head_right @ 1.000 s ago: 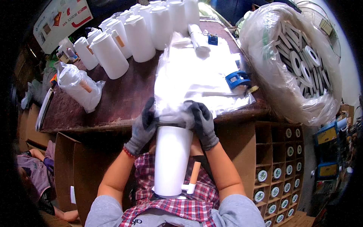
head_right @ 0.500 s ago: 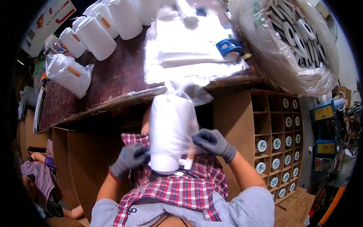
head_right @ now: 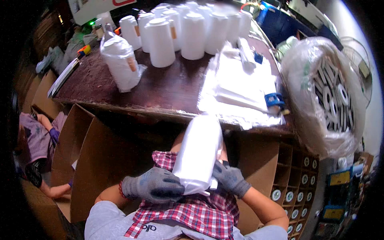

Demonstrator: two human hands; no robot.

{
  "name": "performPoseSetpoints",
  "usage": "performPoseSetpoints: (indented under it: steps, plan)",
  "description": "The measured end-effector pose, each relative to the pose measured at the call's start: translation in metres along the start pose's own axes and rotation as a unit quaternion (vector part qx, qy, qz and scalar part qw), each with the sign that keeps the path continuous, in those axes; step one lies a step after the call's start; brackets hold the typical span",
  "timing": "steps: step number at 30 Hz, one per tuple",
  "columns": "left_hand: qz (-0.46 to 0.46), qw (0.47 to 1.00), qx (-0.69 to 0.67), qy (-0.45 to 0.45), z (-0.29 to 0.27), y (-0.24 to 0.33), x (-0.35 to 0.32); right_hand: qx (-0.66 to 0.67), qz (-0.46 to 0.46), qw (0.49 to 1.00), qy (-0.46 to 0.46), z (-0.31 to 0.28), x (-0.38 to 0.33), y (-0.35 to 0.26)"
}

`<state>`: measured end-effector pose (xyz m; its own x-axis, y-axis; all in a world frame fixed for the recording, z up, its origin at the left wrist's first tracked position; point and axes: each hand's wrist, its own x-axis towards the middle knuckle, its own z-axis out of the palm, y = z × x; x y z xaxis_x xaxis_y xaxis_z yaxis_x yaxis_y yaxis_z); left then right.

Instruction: The person assembles pitchers by inserting silver canisters into white plastic housings, placing the units into plastic bags, and then packing them into a cardboard box.

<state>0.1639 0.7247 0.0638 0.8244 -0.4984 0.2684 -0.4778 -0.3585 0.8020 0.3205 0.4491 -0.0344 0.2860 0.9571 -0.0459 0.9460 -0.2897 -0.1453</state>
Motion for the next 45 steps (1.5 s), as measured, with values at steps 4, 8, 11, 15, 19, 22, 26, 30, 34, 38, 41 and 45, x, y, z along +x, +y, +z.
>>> performPoseSetpoints:
  steps: [4,8,11,15,19,22,26,30,34,38,41,45]
  plan:
    - [0.129,0.978,0.049,0.159,-0.043,0.004,0.006,0.216,0.040,0.974,0.045,-0.050,0.008,-0.002]
    - [0.010,0.858,-0.276,0.433,-0.072,-0.014,0.000,0.525,0.181,0.823,0.119,-0.100,0.026,0.004]
    - [-0.001,0.744,-0.271,0.611,-0.076,-0.057,-0.024,0.561,0.197,0.792,0.140,-0.139,0.067,0.011]
    - [-0.011,0.757,-0.223,0.614,-0.068,-0.078,-0.058,0.513,0.230,0.806,0.185,-0.164,0.160,0.026]
    - [-0.066,0.746,-0.218,0.626,-0.051,-0.094,-0.073,0.502,0.170,0.818,0.223,-0.161,0.257,0.040]
    - [-0.100,0.762,-0.211,0.604,-0.040,-0.106,-0.089,0.489,0.146,0.832,0.216,-0.147,0.326,0.049]
    - [-0.180,0.802,-0.078,0.564,-0.037,-0.112,-0.100,0.457,0.090,0.862,0.199,-0.134,0.406,0.034]
    - [-0.214,0.804,-0.052,0.552,-0.045,-0.112,-0.100,0.435,0.090,0.882,0.160,-0.127,0.471,0.001]
    - [-0.170,0.784,-0.184,0.569,-0.064,-0.122,-0.067,0.621,0.031,0.779,0.087,-0.105,0.511,-0.031]
    - [-0.174,0.738,-0.317,0.570,-0.089,-0.169,-0.064,0.773,-0.061,0.626,0.081,-0.102,0.476,-0.077]
    - [-0.265,0.775,-0.198,0.539,-0.099,-0.126,-0.014,0.740,-0.139,0.636,0.169,-0.055,0.441,-0.075]
    - [-0.256,0.860,-0.095,0.431,-0.075,-0.134,0.000,0.766,-0.081,0.601,0.214,-0.073,0.368,-0.044]
